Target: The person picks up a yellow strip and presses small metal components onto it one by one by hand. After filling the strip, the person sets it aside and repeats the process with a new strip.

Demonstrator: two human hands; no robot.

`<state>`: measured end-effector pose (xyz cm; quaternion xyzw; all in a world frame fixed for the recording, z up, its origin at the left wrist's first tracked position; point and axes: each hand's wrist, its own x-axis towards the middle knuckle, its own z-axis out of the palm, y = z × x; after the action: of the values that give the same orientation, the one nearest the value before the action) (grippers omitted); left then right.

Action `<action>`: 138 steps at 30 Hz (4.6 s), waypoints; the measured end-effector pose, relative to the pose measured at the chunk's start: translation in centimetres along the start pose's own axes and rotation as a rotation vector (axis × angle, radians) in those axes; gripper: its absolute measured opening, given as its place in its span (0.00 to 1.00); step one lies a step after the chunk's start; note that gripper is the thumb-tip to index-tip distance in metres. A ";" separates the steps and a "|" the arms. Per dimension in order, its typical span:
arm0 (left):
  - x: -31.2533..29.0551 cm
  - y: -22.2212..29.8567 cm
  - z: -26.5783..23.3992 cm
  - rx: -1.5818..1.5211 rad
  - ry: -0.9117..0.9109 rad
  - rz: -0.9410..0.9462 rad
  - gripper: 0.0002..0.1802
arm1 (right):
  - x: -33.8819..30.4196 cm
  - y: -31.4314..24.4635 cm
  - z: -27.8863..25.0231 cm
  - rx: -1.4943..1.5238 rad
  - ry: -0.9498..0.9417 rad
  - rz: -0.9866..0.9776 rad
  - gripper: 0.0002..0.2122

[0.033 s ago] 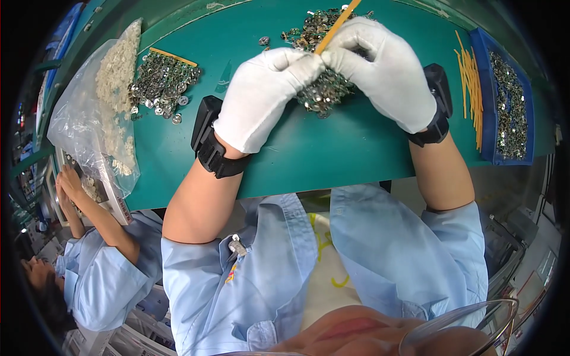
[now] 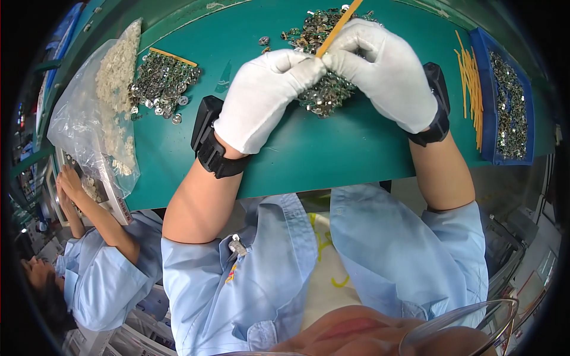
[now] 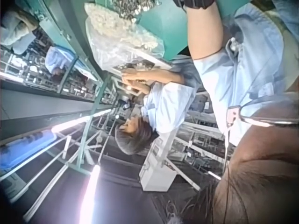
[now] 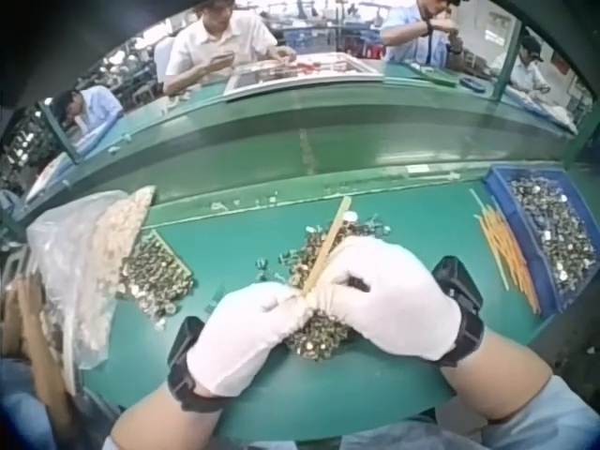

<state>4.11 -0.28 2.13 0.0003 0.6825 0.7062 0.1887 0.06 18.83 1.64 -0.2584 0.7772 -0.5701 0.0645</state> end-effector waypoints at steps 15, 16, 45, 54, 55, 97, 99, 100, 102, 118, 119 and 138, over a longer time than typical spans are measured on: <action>0.9 -1.2 -0.3 -0.256 0.018 -0.035 0.16 | 0.2 -1.0 0.1 -0.135 0.105 0.153 0.06; 0.9 -1.2 -0.2 -0.279 0.008 -0.035 0.16 | 0.1 -0.7 0.3 -0.043 0.115 0.179 0.07; 0.9 -0.6 -0.6 -0.189 0.207 0.142 0.18 | 0.4 -1.5 0.1 -0.228 0.076 0.017 0.08; 0.0 0.0 0.1 -0.255 0.044 0.086 0.15 | -0.3 -0.1 0.0 0.054 0.036 0.068 0.06; 0.0 -0.2 0.0 -0.374 -0.008 0.059 0.14 | -0.3 0.0 -0.1 0.130 0.021 0.072 0.06; 0.4 0.1 -0.4 -0.172 0.155 0.044 0.14 | 0.6 -1.3 0.0 -0.343 0.140 -0.169 0.07; 0.4 -0.2 -0.4 -0.137 0.134 0.063 0.14 | 0.3 -1.7 0.6 -0.326 0.129 -0.145 0.07; 0.5 -0.3 -0.4 -0.120 0.124 0.073 0.13 | 0.2 -2.0 1.0 -0.309 0.118 -0.120 0.06; 0.5 -0.5 -0.2 -0.177 0.111 0.085 0.13 | 0.0 -2.0 1.3 -0.292 0.107 -0.094 0.06; 0.4 -1.0 -0.7 -0.393 -0.063 -0.027 0.10 | 0.0 -0.6 -0.2 0.251 -0.077 0.159 0.05; 0.4 -0.9 -0.7 -0.386 -0.056 -0.031 0.10 | 0.0 -0.6 -0.2 0.220 -0.080 0.127 0.06; 0.6 -0.7 -0.9 -0.317 -0.052 0.083 0.10 | -0.1 -0.3 -0.6 0.361 -0.070 0.167 0.07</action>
<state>3.54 -1.03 1.23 0.0168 0.5567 0.8120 0.1745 0.04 19.34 2.06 -0.1968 0.6784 -0.6835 0.1838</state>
